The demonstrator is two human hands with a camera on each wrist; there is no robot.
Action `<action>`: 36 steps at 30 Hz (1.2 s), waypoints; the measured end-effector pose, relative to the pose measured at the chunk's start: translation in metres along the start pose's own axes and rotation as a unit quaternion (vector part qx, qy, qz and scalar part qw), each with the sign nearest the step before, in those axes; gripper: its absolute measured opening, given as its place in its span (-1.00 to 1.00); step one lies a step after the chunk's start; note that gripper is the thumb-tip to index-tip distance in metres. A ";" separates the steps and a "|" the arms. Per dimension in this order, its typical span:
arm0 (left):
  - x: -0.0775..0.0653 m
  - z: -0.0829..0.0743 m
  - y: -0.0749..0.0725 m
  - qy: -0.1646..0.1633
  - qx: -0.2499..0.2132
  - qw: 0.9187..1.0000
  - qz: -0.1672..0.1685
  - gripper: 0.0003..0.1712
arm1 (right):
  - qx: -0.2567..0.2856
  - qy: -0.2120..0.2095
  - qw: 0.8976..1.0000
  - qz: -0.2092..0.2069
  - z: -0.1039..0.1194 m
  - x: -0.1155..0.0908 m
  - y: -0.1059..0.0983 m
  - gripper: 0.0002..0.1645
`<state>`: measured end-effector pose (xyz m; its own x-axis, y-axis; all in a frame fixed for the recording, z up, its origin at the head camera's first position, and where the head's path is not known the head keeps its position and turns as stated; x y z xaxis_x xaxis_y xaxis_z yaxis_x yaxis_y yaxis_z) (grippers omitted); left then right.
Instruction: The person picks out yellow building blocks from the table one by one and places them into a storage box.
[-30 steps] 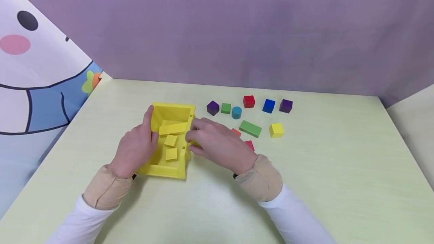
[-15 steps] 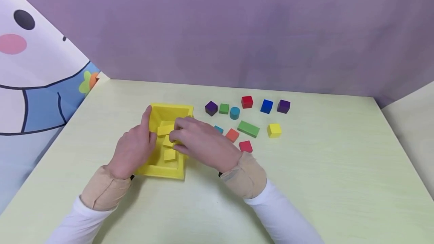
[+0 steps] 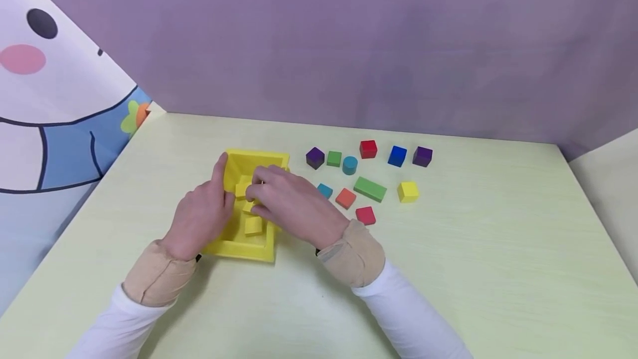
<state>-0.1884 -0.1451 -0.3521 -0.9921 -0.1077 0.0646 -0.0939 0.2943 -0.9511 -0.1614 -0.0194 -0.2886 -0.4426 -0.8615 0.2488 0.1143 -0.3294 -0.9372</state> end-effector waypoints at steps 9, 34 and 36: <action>-0.001 0.000 -0.003 0.006 0.004 1.000 -0.010 -0.20 | 0.002 -0.003 1.000 -0.001 -0.002 0.007 0.008 -0.74; 0.001 0.000 -0.001 -0.009 0.007 1.000 0.002 -0.18 | -0.013 0.049 0.998 0.048 -0.015 0.022 0.033 -0.76; 0.001 0.000 -0.002 -0.009 0.008 1.000 0.000 -0.18 | -0.013 0.050 0.997 0.049 -0.015 0.024 0.034 -0.76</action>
Point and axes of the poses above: each hand's wrist, its own x-axis towards the middle knuckle, its own y-axis out of the palm, z = x × y, the point moved 9 cm from there along x, towards the middle knuckle, and after that the axes turned 13 degrees about -y, right-handed, at the moved point
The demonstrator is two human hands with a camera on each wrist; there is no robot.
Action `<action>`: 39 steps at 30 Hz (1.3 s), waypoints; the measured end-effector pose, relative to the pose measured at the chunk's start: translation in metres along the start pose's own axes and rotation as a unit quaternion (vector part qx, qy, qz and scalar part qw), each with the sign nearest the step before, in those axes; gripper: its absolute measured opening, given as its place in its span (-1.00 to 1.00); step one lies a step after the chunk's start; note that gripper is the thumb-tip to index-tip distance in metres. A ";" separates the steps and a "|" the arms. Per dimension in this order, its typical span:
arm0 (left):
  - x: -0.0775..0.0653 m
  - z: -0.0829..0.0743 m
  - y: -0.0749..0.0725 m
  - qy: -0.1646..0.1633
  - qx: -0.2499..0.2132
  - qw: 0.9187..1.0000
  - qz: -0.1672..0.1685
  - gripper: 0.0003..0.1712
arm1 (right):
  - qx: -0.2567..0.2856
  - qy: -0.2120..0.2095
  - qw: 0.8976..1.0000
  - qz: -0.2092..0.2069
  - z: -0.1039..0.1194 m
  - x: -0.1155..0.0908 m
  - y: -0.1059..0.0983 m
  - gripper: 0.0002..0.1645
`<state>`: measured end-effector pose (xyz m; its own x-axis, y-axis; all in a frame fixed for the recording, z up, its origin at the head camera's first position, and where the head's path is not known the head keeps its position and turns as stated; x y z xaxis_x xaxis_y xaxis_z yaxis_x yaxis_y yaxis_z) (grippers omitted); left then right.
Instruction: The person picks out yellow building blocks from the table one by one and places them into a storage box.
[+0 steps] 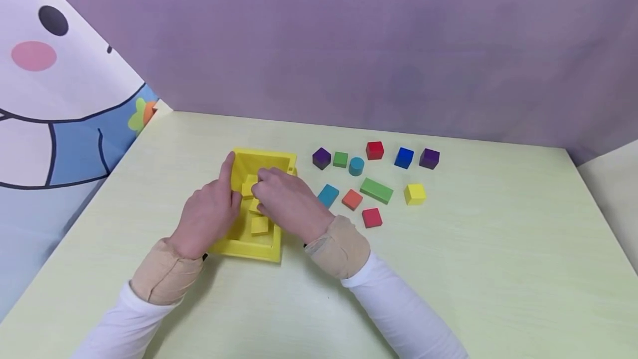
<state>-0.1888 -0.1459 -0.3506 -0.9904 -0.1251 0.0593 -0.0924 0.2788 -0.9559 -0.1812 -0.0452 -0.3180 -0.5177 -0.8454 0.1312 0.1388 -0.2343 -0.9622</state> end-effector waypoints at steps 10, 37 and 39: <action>0.001 0.001 0.002 -0.004 -0.003 1.000 0.013 -0.18 | -0.010 0.002 1.000 0.011 0.001 0.006 0.005 -0.79; -0.002 -0.002 -0.002 0.016 -0.006 1.000 -0.021 -0.20 | -0.024 -0.022 0.999 -0.007 0.000 0.007 -0.001 -0.88; -0.002 -0.002 -0.002 0.017 -0.002 1.000 -0.023 -0.20 | -0.028 -0.025 0.999 -0.029 -0.001 0.003 -0.010 -0.87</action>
Point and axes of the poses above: each hand's wrist, its own x-axis towards the middle knuckle, its own y-axis out of the palm, z = x × y, the point moved 9 cm from there along x, towards the middle knuckle, and after that the axes turned 13 degrees about -y, right-handed, at the moved point
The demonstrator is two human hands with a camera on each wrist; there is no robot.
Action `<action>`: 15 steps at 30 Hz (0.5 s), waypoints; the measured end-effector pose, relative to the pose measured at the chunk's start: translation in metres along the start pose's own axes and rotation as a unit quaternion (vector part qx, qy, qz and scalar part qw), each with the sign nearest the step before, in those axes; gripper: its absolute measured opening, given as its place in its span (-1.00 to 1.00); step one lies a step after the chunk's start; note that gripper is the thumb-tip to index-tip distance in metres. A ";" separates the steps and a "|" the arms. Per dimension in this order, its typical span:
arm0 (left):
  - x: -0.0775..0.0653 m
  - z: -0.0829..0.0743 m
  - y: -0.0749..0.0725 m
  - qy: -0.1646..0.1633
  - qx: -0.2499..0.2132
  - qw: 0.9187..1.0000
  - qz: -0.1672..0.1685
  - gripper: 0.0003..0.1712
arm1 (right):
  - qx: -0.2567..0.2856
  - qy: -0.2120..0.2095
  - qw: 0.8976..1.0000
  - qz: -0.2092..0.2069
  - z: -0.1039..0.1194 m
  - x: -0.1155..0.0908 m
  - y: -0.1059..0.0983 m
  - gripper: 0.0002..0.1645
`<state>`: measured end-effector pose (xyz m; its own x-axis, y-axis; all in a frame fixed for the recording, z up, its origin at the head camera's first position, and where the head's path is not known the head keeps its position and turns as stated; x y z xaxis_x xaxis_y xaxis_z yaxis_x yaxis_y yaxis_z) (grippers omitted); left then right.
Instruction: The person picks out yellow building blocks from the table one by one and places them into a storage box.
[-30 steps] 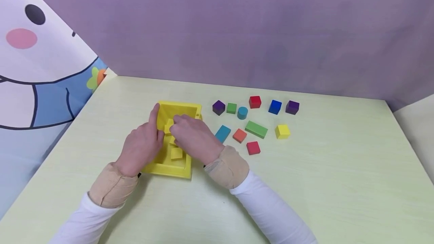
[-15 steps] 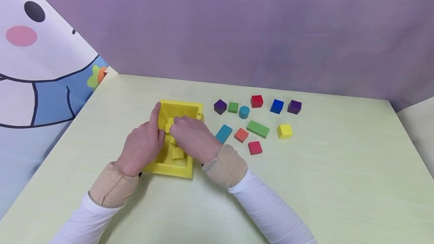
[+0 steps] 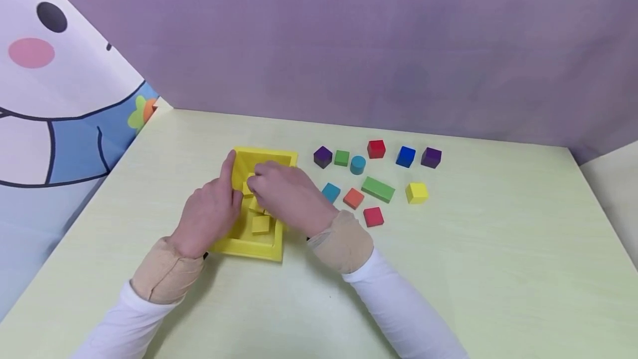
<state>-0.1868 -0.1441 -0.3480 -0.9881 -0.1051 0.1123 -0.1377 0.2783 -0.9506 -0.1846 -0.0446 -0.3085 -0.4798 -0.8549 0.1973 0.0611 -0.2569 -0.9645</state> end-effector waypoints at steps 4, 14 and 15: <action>0.001 0.000 0.002 -0.007 0.005 1.000 0.013 -0.20 | 0.008 0.009 1.000 -0.028 -0.008 -0.012 -0.015 -0.82; 0.003 0.001 0.006 -0.021 -0.010 0.999 0.044 -0.18 | 0.014 0.041 0.997 -0.071 -0.033 -0.043 -0.044 -0.83; 0.004 0.001 0.006 -0.020 -0.010 0.999 0.043 -0.18 | 0.016 0.043 0.996 -0.075 -0.035 -0.046 -0.046 -0.83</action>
Point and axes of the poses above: each hand's wrist, its own x-axis towards the middle knuckle, its own y-axis out of the palm, z = x × y, the point moved 9 cm from there along x, towards the middle knuckle, and after that the axes turned 13 degrees about -y, right-handed, at the moved point
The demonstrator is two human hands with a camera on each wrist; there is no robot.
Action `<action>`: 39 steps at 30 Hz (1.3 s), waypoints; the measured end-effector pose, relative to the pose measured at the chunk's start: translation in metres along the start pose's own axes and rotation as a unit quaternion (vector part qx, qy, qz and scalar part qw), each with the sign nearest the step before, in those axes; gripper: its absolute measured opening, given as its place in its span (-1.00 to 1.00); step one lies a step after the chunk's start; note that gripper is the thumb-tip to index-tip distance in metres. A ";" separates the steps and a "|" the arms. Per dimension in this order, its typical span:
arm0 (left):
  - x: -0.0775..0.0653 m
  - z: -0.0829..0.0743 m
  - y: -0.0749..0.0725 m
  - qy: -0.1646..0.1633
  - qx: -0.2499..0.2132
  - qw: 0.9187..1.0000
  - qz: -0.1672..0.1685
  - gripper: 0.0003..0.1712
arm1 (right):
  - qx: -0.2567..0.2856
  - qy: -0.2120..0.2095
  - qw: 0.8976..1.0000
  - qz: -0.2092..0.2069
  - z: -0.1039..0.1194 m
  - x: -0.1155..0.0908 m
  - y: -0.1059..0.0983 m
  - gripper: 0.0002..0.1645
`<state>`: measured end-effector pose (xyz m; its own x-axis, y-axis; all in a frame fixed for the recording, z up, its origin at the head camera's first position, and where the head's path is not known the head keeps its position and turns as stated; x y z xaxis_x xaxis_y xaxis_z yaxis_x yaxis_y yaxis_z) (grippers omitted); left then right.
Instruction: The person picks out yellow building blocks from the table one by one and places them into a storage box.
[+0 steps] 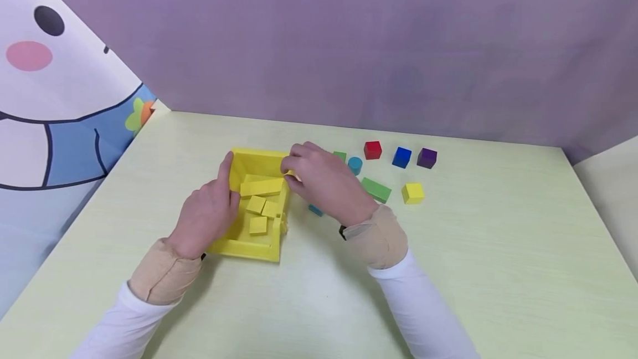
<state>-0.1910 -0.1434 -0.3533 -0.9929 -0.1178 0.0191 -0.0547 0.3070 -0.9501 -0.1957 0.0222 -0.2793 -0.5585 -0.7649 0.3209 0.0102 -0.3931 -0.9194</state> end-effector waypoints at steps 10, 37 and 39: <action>-0.001 -0.001 -0.002 0.011 0.002 1.000 -0.012 -0.19 | -0.009 0.044 0.999 0.017 -0.025 -0.038 -0.006 -0.78; 0.000 0.002 -0.001 0.003 0.001 1.000 0.002 -0.18 | -0.062 0.119 0.991 0.007 -0.081 -0.130 -0.036 -0.70; -0.001 0.001 -0.002 0.009 -0.002 1.000 -0.006 -0.18 | -0.060 0.131 0.989 0.016 -0.087 -0.136 -0.037 -0.68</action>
<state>-0.1903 -0.1444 -0.3519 -0.9938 -0.1047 0.0363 -0.0673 0.3100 -0.9483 -0.1920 0.1851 -0.3088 -0.7552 -0.6114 0.2362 -0.0585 -0.2960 -0.9534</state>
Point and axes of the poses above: each hand's wrist, its own x-axis towards the middle knuckle, its own y-axis out of the palm, z = x × y, the point moved 9 cm from there along x, towards the middle knuckle, and after that the axes turned 13 degrees about -y, right-handed, at the moved point
